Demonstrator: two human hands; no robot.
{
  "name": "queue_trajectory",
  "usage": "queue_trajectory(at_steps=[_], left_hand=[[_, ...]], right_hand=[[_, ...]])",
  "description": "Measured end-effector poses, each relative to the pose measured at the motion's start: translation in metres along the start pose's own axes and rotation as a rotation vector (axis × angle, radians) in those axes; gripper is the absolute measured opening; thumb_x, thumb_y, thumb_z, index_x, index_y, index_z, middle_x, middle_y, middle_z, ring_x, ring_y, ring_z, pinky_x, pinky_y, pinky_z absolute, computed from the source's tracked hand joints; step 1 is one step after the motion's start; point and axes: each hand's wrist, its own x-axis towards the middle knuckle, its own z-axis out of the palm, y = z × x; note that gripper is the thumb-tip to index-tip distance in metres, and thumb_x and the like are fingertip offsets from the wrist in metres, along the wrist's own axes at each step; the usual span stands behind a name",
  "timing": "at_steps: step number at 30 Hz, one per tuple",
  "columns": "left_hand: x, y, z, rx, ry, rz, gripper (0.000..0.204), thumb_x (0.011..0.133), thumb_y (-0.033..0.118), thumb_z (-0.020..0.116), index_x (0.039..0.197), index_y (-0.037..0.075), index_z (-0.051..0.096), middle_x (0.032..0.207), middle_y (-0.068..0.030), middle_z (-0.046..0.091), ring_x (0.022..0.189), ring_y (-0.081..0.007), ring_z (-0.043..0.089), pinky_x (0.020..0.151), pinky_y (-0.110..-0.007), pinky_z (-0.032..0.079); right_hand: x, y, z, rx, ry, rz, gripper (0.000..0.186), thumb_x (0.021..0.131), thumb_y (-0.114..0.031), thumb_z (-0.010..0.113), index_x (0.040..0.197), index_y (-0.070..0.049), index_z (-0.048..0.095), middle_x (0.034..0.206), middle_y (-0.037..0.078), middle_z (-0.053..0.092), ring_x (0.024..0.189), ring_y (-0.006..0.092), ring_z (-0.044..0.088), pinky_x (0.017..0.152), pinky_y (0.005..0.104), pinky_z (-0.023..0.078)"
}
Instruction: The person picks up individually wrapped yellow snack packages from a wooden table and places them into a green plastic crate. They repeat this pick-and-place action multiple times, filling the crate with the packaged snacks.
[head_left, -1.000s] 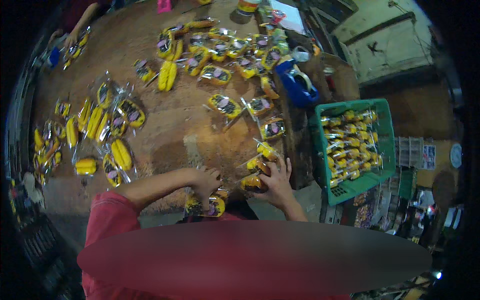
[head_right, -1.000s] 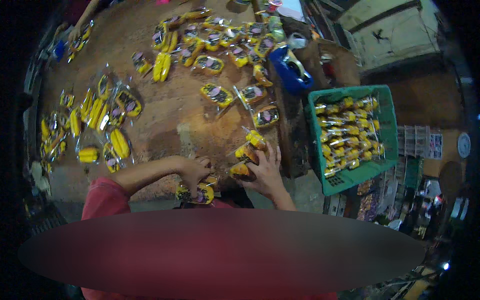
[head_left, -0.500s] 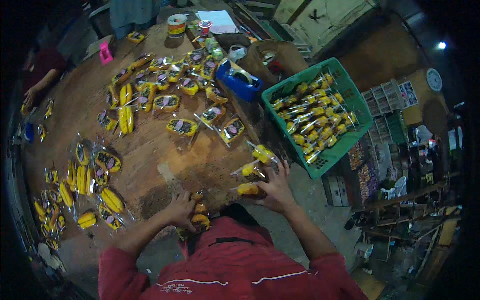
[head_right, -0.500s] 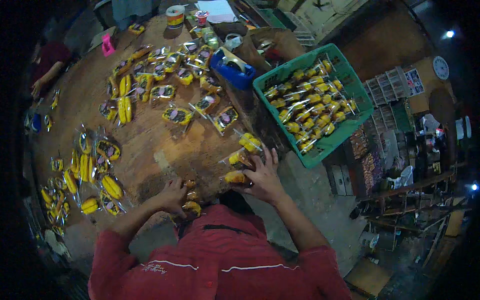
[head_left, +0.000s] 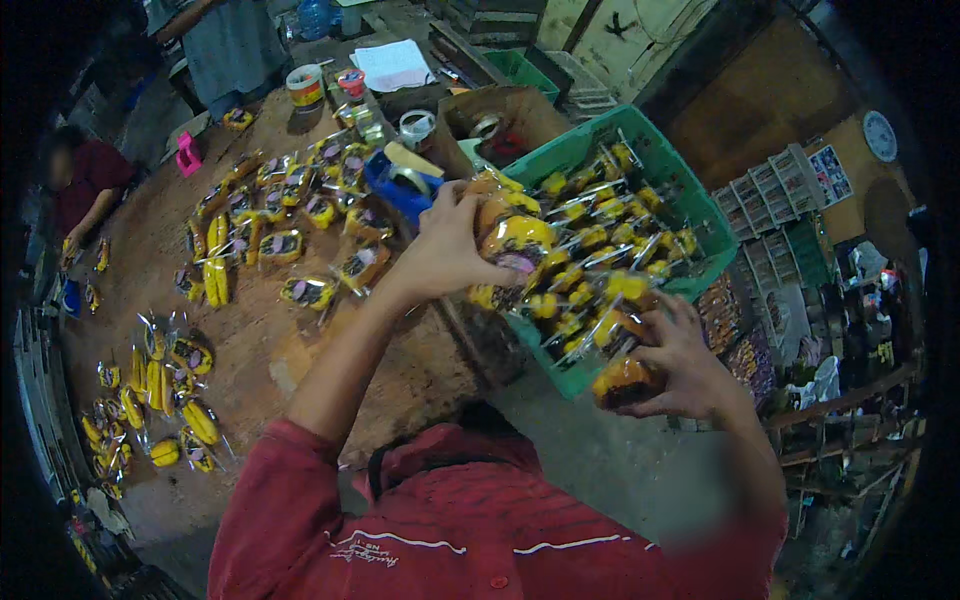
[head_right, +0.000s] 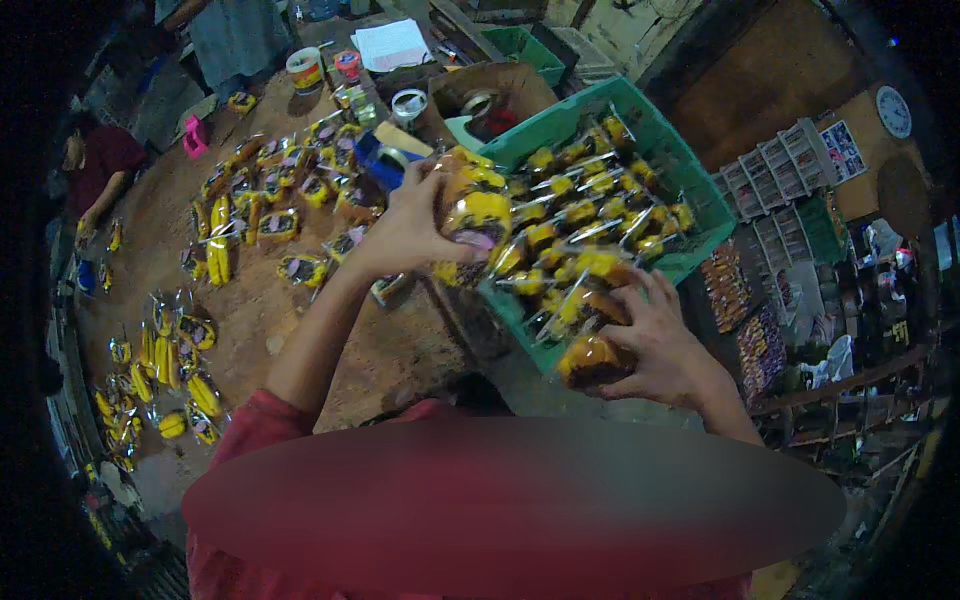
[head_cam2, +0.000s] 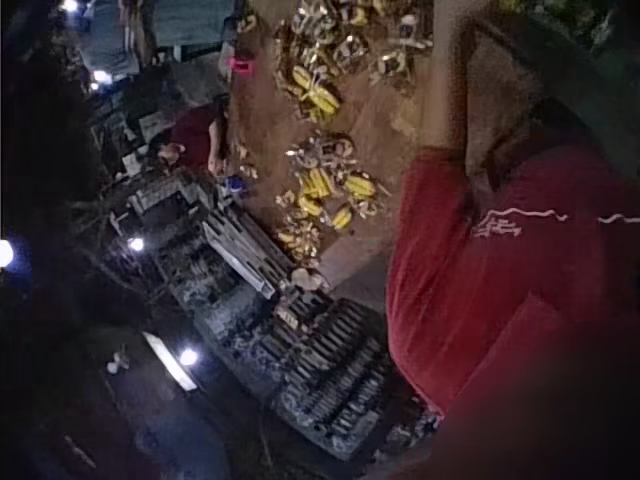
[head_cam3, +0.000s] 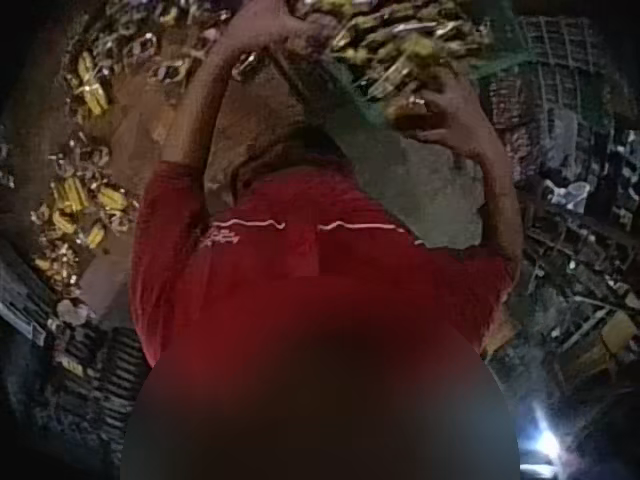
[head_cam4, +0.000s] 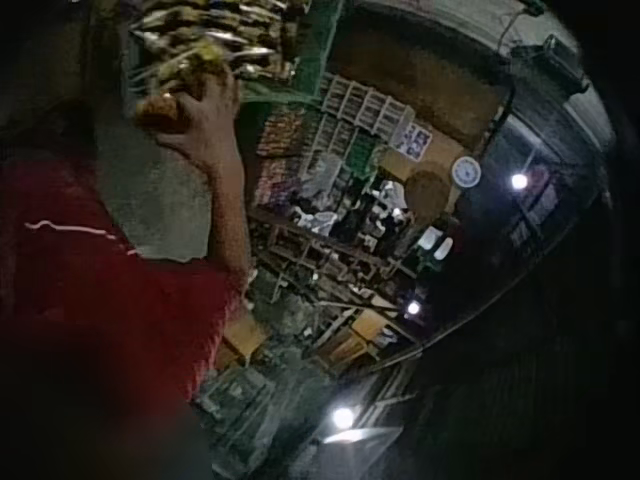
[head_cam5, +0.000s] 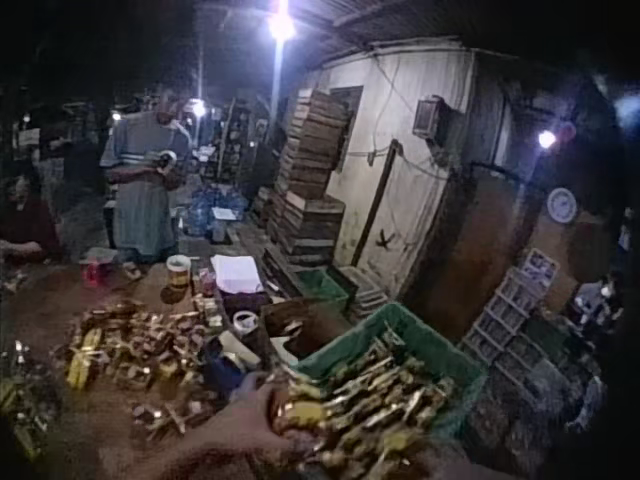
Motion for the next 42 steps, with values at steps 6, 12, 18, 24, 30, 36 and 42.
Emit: queue_trajectory(at_steps=[6, 12, 18, 24, 30, 36, 42], left_hand=[[0.119, 0.007, 0.080, 0.416, -0.305, 0.053, 0.112, 0.056, 0.067, 0.090, 0.131, -0.008, 0.057, 0.146, -0.0330, 0.043, 0.138, -0.0502, 0.042, 0.117, -0.056, 0.033], [0.097, -0.022, 0.101, 0.503, -0.210, -0.067, 0.114, 0.052, 0.067, 0.092, 0.132, -0.007, 0.057, 0.149, -0.0349, 0.043, 0.140, -0.0482, 0.042, 0.118, -0.055, 0.032], [0.088, -0.017, 0.114, 0.515, -0.074, -0.054, 0.109, 0.054, 0.058, 0.094, 0.133, -0.006, 0.054, 0.150, -0.0347, 0.043, 0.140, -0.0495, 0.042, 0.120, -0.057, 0.031], [0.086, -0.018, 0.118, 0.553, -0.075, -0.064, 0.110, 0.056, 0.059, 0.092, 0.135, -0.006, 0.052, 0.157, -0.0363, 0.038, 0.147, -0.0517, 0.038, 0.123, -0.060, 0.027], [0.076, -0.019, 0.130, 0.630, -0.050, -0.057, 0.120, 0.061, 0.079, 0.081, 0.141, -0.005, 0.049, 0.165, -0.0364, 0.025, 0.151, -0.0529, 0.031, 0.124, -0.063, 0.023], [0.072, -0.017, 0.132, 0.593, 0.001, -0.013, 0.134, 0.069, 0.092, 0.067, 0.166, 0.006, 0.030, 0.177, -0.0231, 0.006, 0.161, -0.0519, 0.004, 0.125, -0.066, 0.012], [0.056, 0.004, 0.123, 0.491, 0.143, 0.018, 0.118, 0.077, 0.075, 0.079, 0.164, 0.012, 0.030, 0.172, -0.0248, 0.019, 0.159, -0.0504, 0.016, 0.124, -0.064, 0.016]], right_hand=[[0.058, 0.081, -0.017, -0.079, -0.216, -0.476, 0.063, 0.069, -0.054, 0.090, 0.112, -0.010, 0.077, 0.141, 0.022, 0.055, 0.145, 0.0499, 0.037, 0.125, 0.0683, 0.020], [0.155, 0.091, 0.031, -0.174, -0.488, -0.758, 0.072, 0.069, -0.055, 0.090, 0.114, -0.001, 0.077, 0.139, 0.022, 0.059, 0.142, 0.0498, 0.043, 0.125, 0.0667, 0.023], [0.168, 0.087, 0.094, -0.341, -0.154, -0.769, 0.023, 0.088, -0.035, 0.067, 0.093, -0.020, 0.084, 0.132, 0.013, 0.059, 0.149, 0.0452, 0.036, 0.129, 0.0677, 0.013], [0.140, 0.093, 0.112, -0.511, -0.087, -0.776, 0.029, 0.090, -0.037, 0.066, 0.105, -0.020, 0.083, 0.137, 0.012, 0.058, 0.159, 0.0443, 0.022, 0.130, 0.0676, 0.001], [0.124, 0.116, 0.128, -0.314, 0.043, -0.742, 0.027, 0.081, -0.041, 0.072, 0.097, -0.022, 0.082, 0.153, 0.008, 0.049, 0.162, 0.0380, 0.017, 0.130, 0.0675, 0.001], [0.110, 0.112, 0.132, -0.386, 0.106, -0.733, 0.023, 0.086, -0.034, 0.067, 0.097, -0.022, 0.082, 0.173, 0.004, 0.031, 0.164, 0.0341, 0.012, 0.131, 0.0647, -0.001], [0.114, 0.112, 0.122, -0.128, -0.012, -0.763, 0.037, 0.082, -0.049, 0.074, 0.099, -0.018, 0.084, 0.170, 0.007, 0.034, 0.163, 0.0353, 0.017, 0.131, 0.0633, 0.001]])
